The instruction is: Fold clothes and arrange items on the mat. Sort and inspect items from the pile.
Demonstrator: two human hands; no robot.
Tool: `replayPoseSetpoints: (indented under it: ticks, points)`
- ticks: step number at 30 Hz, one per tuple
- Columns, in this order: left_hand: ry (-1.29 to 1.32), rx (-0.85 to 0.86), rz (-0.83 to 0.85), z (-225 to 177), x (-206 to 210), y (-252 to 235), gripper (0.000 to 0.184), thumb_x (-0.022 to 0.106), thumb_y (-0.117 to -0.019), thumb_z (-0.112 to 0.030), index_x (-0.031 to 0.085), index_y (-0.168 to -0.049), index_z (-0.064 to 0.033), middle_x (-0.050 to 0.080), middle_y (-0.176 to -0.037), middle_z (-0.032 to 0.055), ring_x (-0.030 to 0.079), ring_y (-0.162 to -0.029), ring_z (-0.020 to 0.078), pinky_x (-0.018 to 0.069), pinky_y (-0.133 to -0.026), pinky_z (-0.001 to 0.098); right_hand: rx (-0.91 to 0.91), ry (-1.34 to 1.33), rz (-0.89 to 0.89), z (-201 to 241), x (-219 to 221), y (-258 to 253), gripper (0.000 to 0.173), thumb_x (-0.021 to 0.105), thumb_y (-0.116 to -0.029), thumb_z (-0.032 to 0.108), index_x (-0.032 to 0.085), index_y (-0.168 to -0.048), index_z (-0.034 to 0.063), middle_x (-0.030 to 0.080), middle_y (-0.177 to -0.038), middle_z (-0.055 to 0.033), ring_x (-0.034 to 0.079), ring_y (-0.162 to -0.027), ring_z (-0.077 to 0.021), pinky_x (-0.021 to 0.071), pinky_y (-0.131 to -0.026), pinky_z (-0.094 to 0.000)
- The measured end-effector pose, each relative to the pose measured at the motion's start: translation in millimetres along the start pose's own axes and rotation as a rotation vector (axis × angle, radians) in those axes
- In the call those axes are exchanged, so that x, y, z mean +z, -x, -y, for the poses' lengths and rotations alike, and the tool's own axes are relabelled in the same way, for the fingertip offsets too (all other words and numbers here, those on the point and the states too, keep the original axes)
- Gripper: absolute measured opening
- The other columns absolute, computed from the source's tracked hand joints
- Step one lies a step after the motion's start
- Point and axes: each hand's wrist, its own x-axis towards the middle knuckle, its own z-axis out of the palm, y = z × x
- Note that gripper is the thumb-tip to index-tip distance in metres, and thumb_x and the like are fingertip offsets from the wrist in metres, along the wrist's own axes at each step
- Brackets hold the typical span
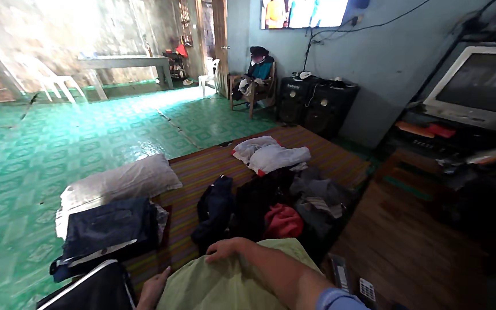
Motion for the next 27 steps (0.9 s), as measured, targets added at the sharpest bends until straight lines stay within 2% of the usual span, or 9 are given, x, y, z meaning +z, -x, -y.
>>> replayPoseSetpoints:
  ticks: [4,8,11,14,17,20,23,25,27]
  points:
    - [-0.018,0.047,-0.066,-0.5,0.3,2.3,0.058,0.056,-0.1032,-0.051,0.071,-0.116,0.0035,0.068,-0.118,0.0287,0.064,-0.115,0.0421,0.046,-0.102,0.0625,0.069,-0.002,0.063,8.8,2.5,-4.3,0.06,0.046,-0.1064,0.054,0.056,-0.143,0.0069,0.057,-0.141,-0.024,0.053,-0.135,-0.0377,0.0386,-0.111,-0.0626]
    - [-0.077,0.111,-0.089,-4.8,0.0,3.9,0.058,0.053,-0.1045,-0.05,0.072,-0.107,0.0043,0.07,-0.108,0.0289,0.066,-0.108,0.0431,0.0474,-0.097,0.0638,0.177,0.014,0.164,17.4,-1.8,-8.8,0.073,0.039,-0.1033,0.066,0.05,-0.151,0.0115,0.054,-0.148,-0.0212,0.049,-0.141,-0.0359,0.0344,-0.115,-0.0633]
    - [-0.086,0.127,-0.097,-6.1,-1.1,7.8,0.058,0.053,-0.1045,-0.05,0.072,-0.106,0.0052,0.07,-0.106,0.0292,0.066,-0.107,0.0436,0.0477,-0.096,0.0647,0.242,0.029,0.151,22.2,-2.5,-16.5,0.085,0.04,-0.0966,0.077,0.06,-0.142,0.0072,0.06,-0.141,-0.0225,0.055,-0.135,-0.037,0.038,-0.111,-0.0666]
    - [-0.113,0.116,-0.135,-1.2,-2.8,7.2,0.058,0.054,-0.1037,-0.05,0.074,-0.104,0.0047,0.071,-0.105,0.0291,0.067,-0.106,0.0445,0.0485,-0.096,0.0654,0.221,-0.003,0.011,18.5,-5.0,-22.9,0.075,0.053,-0.0978,0.067,0.068,-0.121,-0.0029,0.066,-0.124,-0.0264,0.062,-0.119,-0.0391,0.045,-0.102,-0.0639]
    - [-0.19,0.076,-0.155,-2.9,-5.0,9.0,0.059,0.051,-0.1048,-0.05,0.074,-0.104,0.0033,0.071,-0.11,0.0279,0.066,-0.113,0.0437,0.048,-0.099,0.0641,0.204,-0.037,-0.096,17.1,-7.3,-20.8,0.066,0.062,-0.0974,0.058,0.068,-0.11,-0.0062,0.067,-0.114,-0.0253,0.065,-0.109,-0.0363,0.0486,-0.096,-0.0589]
    - [-0.252,0.063,-0.173,-10.1,-2.4,13.1,0.06,0.048,-0.1056,-0.05,0.074,-0.103,0.0034,0.071,-0.112,0.0274,0.066,-0.115,0.0427,0.0485,-0.1,0.0623,0.194,-0.081,-0.158,13.7,-3.6,-19.7,0.059,0.066,-0.0977,0.05,0.066,-0.108,-0.008,0.065,-0.112,-0.0259,0.064,-0.105,-0.0364,0.0487,-0.094,-0.0568]
    - [-0.296,0.059,-0.181,-11.3,-1.1,12.5,0.061,0.047,-0.1058,-0.052,0.074,-0.104,0.0027,0.071,-0.113,0.0267,0.066,-0.116,0.0422,0.0489,-0.1,0.0618,0.208,-0.076,-0.239,10.5,6.8,-23.6,0.056,0.068,-0.0962,0.049,0.067,-0.105,-0.0066,0.066,-0.112,-0.0259,0.063,-0.107,-0.0383,0.0486,-0.094,-0.0589]
    - [-0.315,0.047,-0.191,-11.5,-0.8,13.4,0.062,0.046,-0.1056,-0.053,0.075,-0.105,0.0021,0.071,-0.115,0.0263,0.065,-0.117,0.0417,0.0488,-0.101,0.0612,0.227,-0.007,-0.273,14.8,12.0,-20.8,0.057,0.064,-0.0971,0.053,0.069,-0.106,-0.0029,0.066,-0.115,-0.024,0.063,-0.112,-0.039,0.0486,-0.095,-0.0619]
    - [-0.322,0.042,-0.205,-11.3,-0.9,15.2,0.062,0.046,-0.1054,-0.053,0.075,-0.105,0.0017,0.071,-0.115,0.0259,0.066,-0.117,0.0412,0.0491,-0.101,0.0608,0.261,0.108,-0.305,19.5,17.1,-15.9,0.059,0.054,-0.099,0.06,0.069,-0.111,0.004,0.068,-0.118,-0.0198,0.064,-0.116,-0.0379,0.05,-0.093,-0.0643]
